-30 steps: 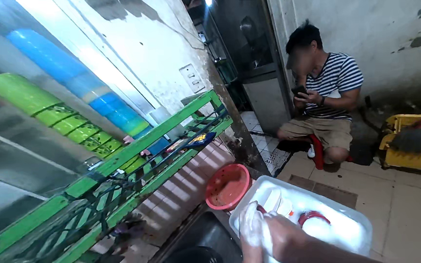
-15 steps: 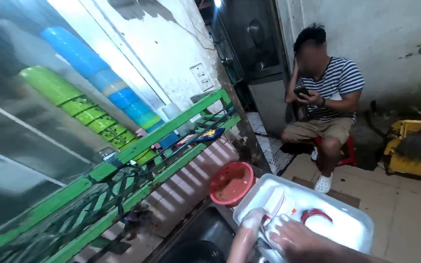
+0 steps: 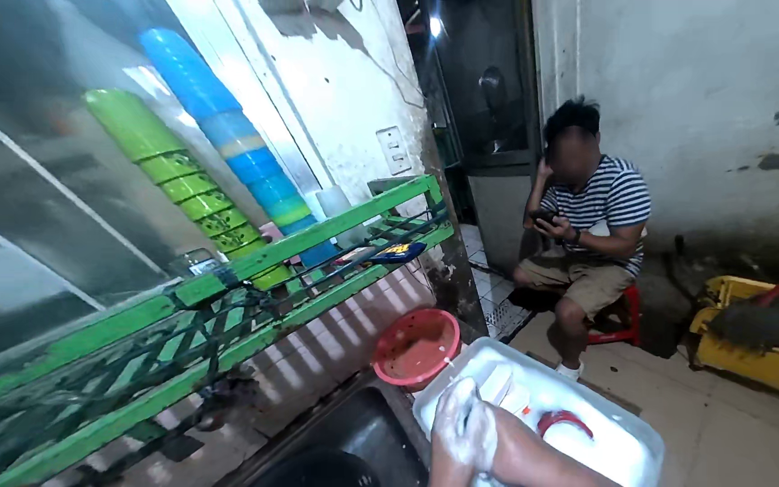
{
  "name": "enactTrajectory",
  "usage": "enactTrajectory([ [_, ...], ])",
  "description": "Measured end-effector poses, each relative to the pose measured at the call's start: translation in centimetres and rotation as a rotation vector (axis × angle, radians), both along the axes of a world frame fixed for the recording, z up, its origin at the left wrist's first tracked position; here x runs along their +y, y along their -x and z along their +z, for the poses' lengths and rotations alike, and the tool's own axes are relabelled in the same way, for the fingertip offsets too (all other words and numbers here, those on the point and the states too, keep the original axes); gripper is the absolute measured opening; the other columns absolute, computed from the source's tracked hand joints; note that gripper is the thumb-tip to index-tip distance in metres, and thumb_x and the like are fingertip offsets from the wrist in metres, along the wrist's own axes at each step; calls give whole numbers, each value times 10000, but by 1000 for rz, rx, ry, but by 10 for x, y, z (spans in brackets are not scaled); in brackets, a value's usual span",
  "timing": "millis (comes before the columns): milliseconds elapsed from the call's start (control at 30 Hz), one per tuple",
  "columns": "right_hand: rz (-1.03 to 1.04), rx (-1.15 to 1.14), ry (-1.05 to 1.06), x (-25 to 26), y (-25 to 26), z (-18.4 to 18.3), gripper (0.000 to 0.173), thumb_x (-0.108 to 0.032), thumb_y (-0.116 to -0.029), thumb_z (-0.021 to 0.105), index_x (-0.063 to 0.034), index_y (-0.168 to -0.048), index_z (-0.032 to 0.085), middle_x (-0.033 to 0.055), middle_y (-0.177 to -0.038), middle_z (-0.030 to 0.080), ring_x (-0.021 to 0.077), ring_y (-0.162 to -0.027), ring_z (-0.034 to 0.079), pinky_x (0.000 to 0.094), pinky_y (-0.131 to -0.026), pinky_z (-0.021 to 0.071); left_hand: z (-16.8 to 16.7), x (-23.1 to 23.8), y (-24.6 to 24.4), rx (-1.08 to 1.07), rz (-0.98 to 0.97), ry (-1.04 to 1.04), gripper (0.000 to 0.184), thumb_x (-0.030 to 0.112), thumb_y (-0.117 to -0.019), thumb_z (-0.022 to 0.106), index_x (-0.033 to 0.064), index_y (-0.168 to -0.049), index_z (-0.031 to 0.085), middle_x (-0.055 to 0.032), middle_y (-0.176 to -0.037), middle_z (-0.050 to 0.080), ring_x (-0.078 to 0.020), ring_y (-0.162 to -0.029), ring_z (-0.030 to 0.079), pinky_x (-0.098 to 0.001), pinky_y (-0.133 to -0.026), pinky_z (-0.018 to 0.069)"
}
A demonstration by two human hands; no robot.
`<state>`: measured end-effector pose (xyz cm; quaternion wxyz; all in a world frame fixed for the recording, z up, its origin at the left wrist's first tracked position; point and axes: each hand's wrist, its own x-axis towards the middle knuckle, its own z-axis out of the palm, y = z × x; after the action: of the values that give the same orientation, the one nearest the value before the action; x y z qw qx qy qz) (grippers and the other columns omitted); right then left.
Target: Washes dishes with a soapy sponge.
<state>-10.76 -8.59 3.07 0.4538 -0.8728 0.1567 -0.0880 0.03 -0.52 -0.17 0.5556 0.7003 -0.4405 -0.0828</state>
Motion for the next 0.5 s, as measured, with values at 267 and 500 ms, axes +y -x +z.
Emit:
enactTrajectory([
  [267,296,-239,877,-34,3,8,195,-110,-967,629,-149,-1123,740,124,-1155,717,376,-1191,637,598,-974,526,37,18,-18,1121,-181,-196,410,408,-1092,352,95,-1221,583,-118,-975,695,-268,-894,702,-507,-742,603],
  [500,-208,-37,2,13,-16,-7,421,-130,-957,639,56,-1333,610,231,-1286,661,337,-1241,617,500,-1082,465,12,1,-11,-48,114,16,347,190,-1000,545,-42,-1197,712,-192,-1206,708,-258,-1177,659,-415,-1065,494],
])
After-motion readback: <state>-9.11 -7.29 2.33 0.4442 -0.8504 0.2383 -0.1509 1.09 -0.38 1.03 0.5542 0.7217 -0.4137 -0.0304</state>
